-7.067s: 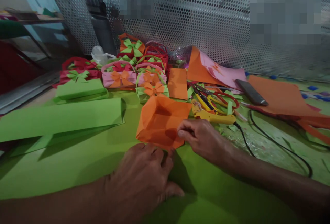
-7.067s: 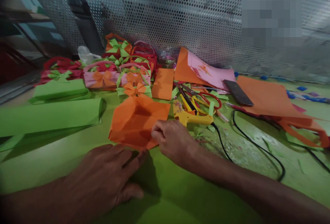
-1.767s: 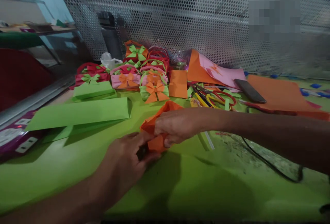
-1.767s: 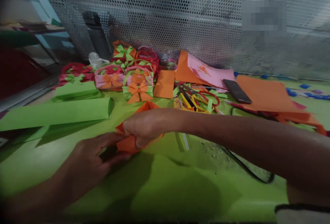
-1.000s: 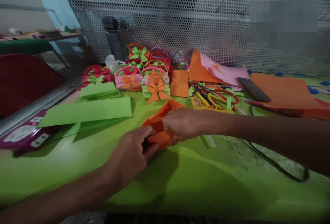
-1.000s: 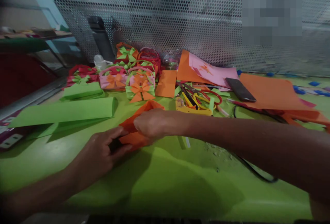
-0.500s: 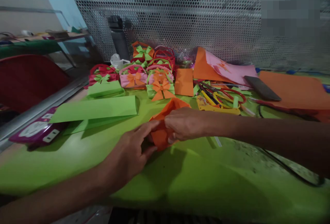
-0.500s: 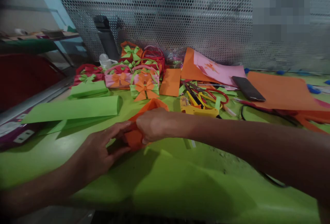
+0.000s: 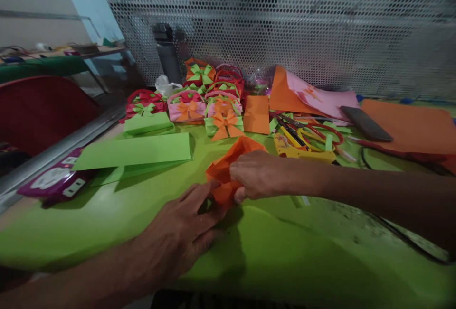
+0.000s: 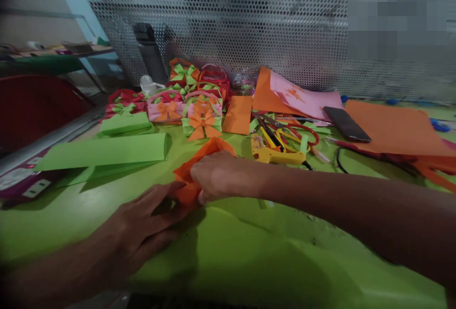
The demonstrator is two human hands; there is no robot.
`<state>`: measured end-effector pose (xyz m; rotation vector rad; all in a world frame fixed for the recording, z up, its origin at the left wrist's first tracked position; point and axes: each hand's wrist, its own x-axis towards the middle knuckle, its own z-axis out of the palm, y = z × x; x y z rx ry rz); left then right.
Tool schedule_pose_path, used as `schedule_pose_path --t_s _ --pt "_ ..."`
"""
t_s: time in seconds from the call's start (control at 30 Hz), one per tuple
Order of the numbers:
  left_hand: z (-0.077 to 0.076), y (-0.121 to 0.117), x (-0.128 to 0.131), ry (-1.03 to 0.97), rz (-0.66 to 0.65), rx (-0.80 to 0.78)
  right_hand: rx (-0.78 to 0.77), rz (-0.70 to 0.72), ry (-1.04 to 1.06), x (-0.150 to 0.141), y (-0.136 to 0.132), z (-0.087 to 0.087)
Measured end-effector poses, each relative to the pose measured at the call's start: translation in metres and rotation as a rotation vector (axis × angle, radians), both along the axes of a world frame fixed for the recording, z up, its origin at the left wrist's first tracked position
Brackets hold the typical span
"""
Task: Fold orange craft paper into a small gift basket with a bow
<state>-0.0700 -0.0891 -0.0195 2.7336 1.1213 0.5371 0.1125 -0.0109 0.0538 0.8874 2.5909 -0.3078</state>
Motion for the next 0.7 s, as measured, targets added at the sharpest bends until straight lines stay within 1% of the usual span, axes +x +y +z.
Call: schedule_pose_path --t_s 0.07,0.17,0.3,0.37,0.43,0.5,0.57,0.7 --pt "-0.001 -0.002 -0.001 0.042 0.005 0.009 0.0 0.002 0.009 -0.001 0.0 0.0" --pt "-0.004 -0.006 -0.003 0.082 0.024 0.07 0.006 0.009 0.014 -0.003 0.003 -0.001" --pt "-0.009 -0.011 -0.003 0.124 0.093 0.229 0.019 0.019 -0.046 -0.006 0.005 -0.001" --pt "-0.009 -0.015 -0.002 0.158 0.118 0.274 0.033 0.022 -0.062 -0.007 0.005 0.001" --pt "-0.005 -0.017 0.0 0.224 0.087 0.264 0.049 0.028 -0.058 -0.007 0.005 0.002" --pt "-0.001 -0.018 0.001 0.279 0.021 0.245 0.047 0.036 -0.058 -0.007 0.006 0.002" --pt "0.003 -0.017 0.001 0.296 -0.043 0.229 0.042 0.04 -0.049 -0.007 0.006 0.001" --pt "0.003 -0.012 0.0 0.291 -0.096 0.17 0.092 0.045 -0.019 -0.007 0.006 -0.001"
